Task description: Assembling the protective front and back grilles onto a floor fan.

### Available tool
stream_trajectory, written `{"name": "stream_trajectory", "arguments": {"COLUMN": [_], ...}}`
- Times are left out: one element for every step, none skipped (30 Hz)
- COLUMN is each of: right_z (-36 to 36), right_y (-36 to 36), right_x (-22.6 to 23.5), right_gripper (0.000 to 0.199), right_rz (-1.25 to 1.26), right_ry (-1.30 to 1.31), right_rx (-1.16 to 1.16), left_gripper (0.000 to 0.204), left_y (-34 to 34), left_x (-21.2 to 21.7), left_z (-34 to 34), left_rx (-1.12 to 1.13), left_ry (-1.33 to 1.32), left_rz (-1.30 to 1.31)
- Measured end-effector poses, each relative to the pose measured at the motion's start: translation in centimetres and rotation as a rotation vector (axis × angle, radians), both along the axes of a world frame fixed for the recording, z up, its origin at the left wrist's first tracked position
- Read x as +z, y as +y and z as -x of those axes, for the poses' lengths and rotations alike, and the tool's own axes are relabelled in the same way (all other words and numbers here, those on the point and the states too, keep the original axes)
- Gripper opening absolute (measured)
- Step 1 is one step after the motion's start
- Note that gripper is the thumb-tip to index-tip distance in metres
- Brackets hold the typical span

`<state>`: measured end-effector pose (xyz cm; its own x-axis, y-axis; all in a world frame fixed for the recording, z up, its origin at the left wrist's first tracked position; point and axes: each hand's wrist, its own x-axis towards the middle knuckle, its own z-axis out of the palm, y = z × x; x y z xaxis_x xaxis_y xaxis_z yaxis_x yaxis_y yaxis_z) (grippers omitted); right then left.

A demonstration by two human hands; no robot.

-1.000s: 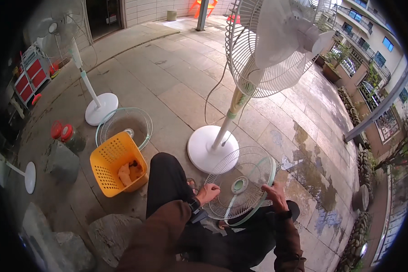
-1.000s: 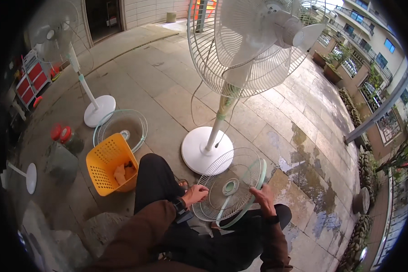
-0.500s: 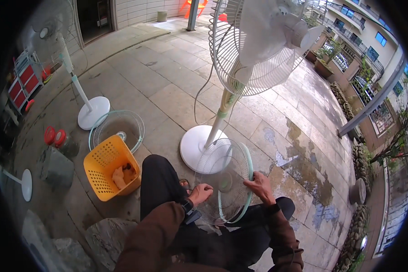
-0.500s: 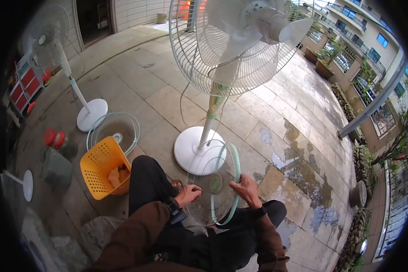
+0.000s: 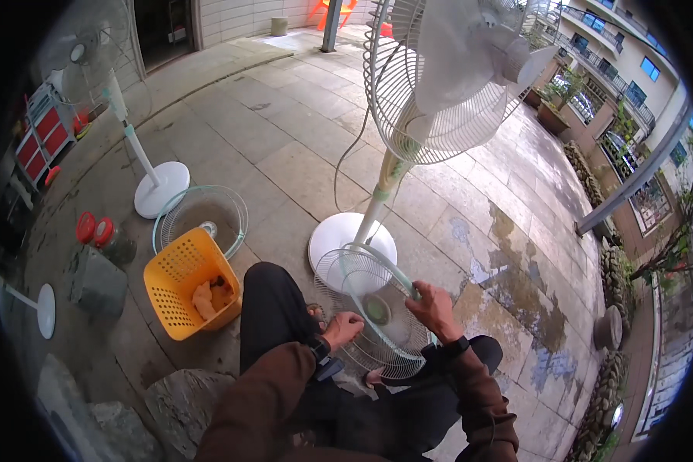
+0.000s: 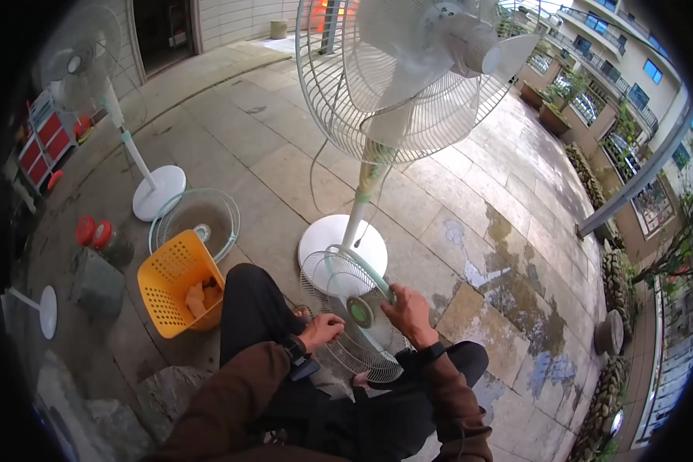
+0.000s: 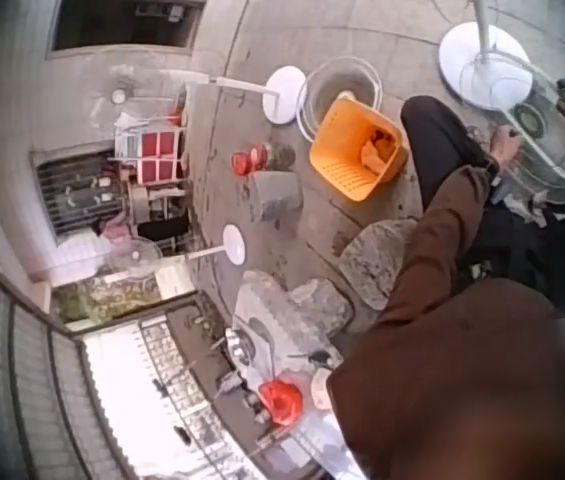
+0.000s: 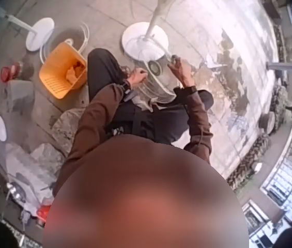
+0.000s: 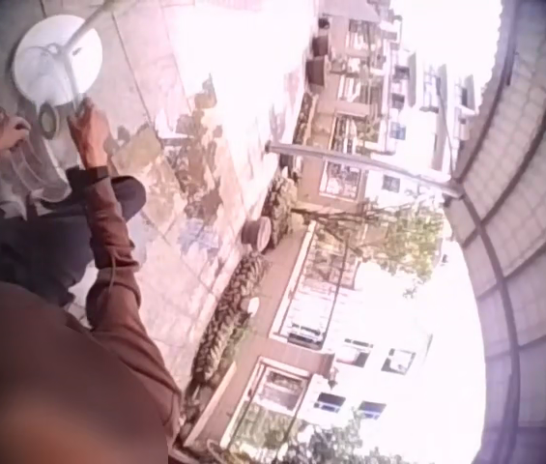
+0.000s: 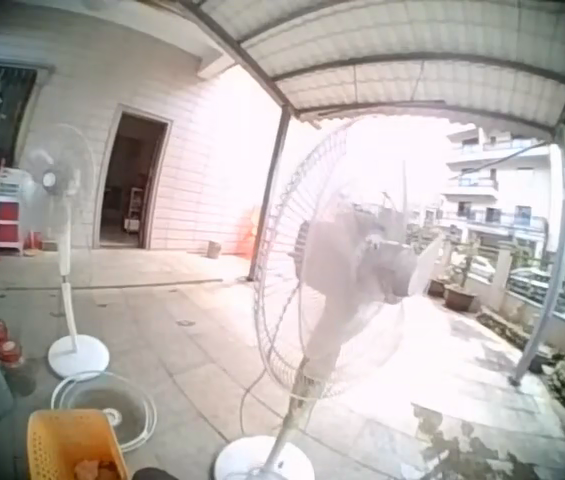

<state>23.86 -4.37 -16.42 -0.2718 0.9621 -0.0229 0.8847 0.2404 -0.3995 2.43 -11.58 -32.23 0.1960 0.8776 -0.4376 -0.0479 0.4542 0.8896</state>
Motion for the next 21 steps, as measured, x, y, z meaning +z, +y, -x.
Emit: {"name": "stream_trajectory", "arguments": {"right_z": [-0.1,0.0,0.0,0.0,0.3,0.6,0.9,1.0,0.5,0.0,-0.2,-0.3,-0.4,-0.3,-0.1,0.1,0.1,0.3,0.5,0.6,0.6], "right_y": [-0.1,-0.2,-0.3,-0.4,-0.5,-0.5,-0.5,-0.5,-0.5,-0.4,-0.4,-0.4,-0.3,-0.2,-0.3,-0.4,-0.4,-0.2,-0.2,-0.1,-0.1], "right_x": [-0.3,-0.3,-0.3,-0.3,-0.1,0.0,0.1,0.2,0.0,-0.2,-0.5,-0.5,-0.4,-0.3,-0.3,-0.2,0.1,0.1,0.0,0.0,0.1], "right_gripper": [0.038,0.037,0.037,0.036,0.036,0.036,0.033,0.031,0.031,0.031,0.031,0.031,0.031,0.031,0.031,0.031,0.031,0.031,0.031,0.031,0.031], "right_rz": [-0.029,-0.056,-0.056,-0.064,-0.074,-0.077,-0.098,-0.121,-0.123,-0.12,-0.115,-0.118,-0.116,-0.115,-0.114,-0.113,-0.115,-0.119,-0.112,-0.108,-0.115], "right_ry": [-0.007,-0.012,-0.013,-0.037,-0.057,-0.053,-0.026,0.0,-0.007,-0.013,-0.014,-0.013,-0.003,0.008,0.011,-0.002,-0.02,-0.016,-0.035,-0.057,-0.055], "right_rx": [0.014,0.029,0.029,0.039,0.055,0.058,0.085,0.107,0.093,0.082,0.078,0.071,0.079,0.088,0.084,0.083,0.081,0.082,0.094,0.105,0.105], "left_gripper": [0.027,0.028,0.028,0.029,0.03,0.03,0.03,0.029,0.029,0.029,0.029,0.029,0.027,0.026,0.029,0.029,0.032,0.035,0.047,0.047,0.05], "left_y": [0.1,0.0,0.1,0.2,0.3,0.5,0.6,0.8,1.1,1.3,1.3,1.4,1.6,1.9,2.3,2.6,3.0,3.4,3.5,3.9,4.3], "left_x": [0.0,-0.1,-0.2,-0.2,-0.7,-1.2,-1.6,-2.0,-0.9,0.2,2.2,4.0,5.8,7.3,8.4,9.5,11.1,12.8,14.3,14.5,14.7], "left_z": [-0.1,-0.1,0.0,0.2,0.6,1.0,1.4,1.7,1.4,1.2,1.5,1.9,2.4,2.9,3.4,3.7,3.9,4.3,4.6,4.6,4.4], "left_rx": [-0.002,-0.002,-0.002,-0.004,-0.001,0.003,0.057,0.108,0.094,0.152,0.218,0.212,0.237,0.264,0.31,0.305,0.33,0.358,0.267,0.269,0.179], "left_ry": [-0.007,-0.013,-0.013,0.003,0.024,0.028,0.158,0.287,0.28,0.352,0.43,0.43,0.441,0.452,0.454,0.457,0.502,0.555,0.725,0.727,0.813], "left_rz": [0.006,0.013,0.012,0.023,0.032,0.03,-0.066,-0.163,-0.167,-0.253,-0.338,-0.342,-0.366,-0.391,-0.374,-0.374,-0.528,-0.683,-0.815,-0.822,-0.921]}}
